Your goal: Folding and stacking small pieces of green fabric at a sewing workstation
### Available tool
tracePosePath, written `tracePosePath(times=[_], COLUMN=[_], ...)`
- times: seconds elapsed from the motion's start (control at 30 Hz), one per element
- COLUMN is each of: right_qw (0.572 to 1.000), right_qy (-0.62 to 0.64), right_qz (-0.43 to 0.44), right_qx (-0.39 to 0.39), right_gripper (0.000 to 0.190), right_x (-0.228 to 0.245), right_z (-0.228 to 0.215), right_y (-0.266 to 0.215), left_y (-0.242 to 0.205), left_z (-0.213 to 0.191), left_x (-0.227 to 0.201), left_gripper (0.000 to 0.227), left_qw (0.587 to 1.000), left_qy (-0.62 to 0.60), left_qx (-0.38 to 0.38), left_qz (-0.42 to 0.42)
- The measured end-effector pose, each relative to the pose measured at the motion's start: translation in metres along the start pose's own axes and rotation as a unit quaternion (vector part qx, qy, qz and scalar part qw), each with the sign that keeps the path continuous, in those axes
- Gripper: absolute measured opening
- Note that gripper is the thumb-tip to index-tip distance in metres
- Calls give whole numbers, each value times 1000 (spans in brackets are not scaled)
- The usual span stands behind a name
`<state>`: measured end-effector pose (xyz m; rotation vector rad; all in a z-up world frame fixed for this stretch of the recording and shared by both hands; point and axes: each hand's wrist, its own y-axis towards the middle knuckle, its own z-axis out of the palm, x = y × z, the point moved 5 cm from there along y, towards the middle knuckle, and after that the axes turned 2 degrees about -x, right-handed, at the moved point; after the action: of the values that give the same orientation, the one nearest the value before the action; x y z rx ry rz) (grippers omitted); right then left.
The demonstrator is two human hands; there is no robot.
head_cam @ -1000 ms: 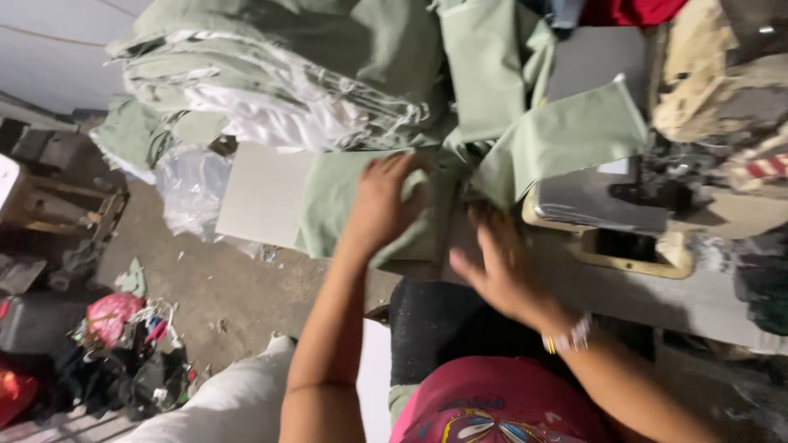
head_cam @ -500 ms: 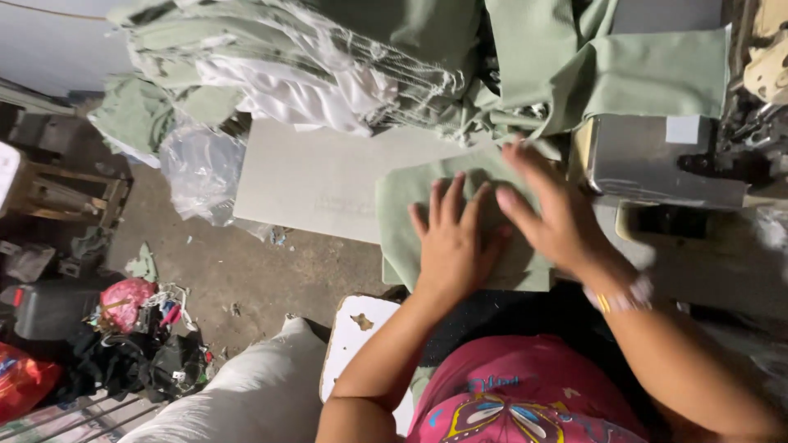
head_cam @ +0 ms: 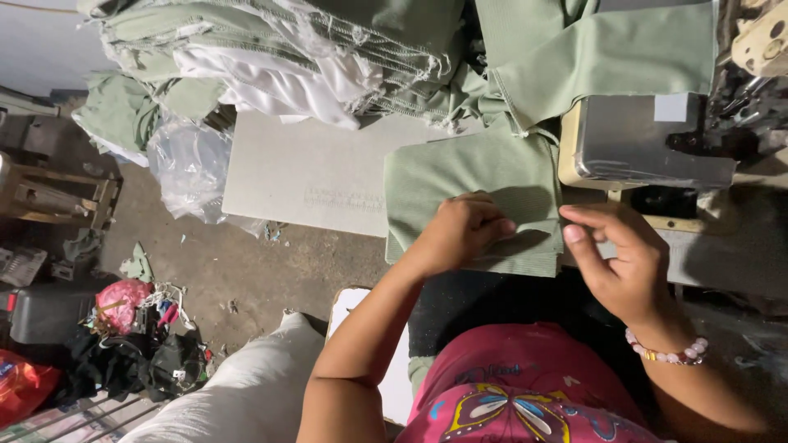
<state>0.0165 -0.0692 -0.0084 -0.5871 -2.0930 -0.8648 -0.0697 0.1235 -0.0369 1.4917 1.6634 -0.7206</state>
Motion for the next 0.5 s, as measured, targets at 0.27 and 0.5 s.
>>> tracePosePath(times=[0.27,0.5], right_qw=[961,981], right_qy=[-191,-74], right_qz=[-110,-177], right_qx=[167,4], right_gripper=[36,15], right_x=[11,37], right_z=[36,9], right_y=[36,39], left_y=[-16,-82], left_z=[4,-63], left_x=[-16,-8], left_gripper=[27,34], left_qw=[989,933], left_qy=[123,230], left_qx=[-80,-273], left_qz=[-17,-38])
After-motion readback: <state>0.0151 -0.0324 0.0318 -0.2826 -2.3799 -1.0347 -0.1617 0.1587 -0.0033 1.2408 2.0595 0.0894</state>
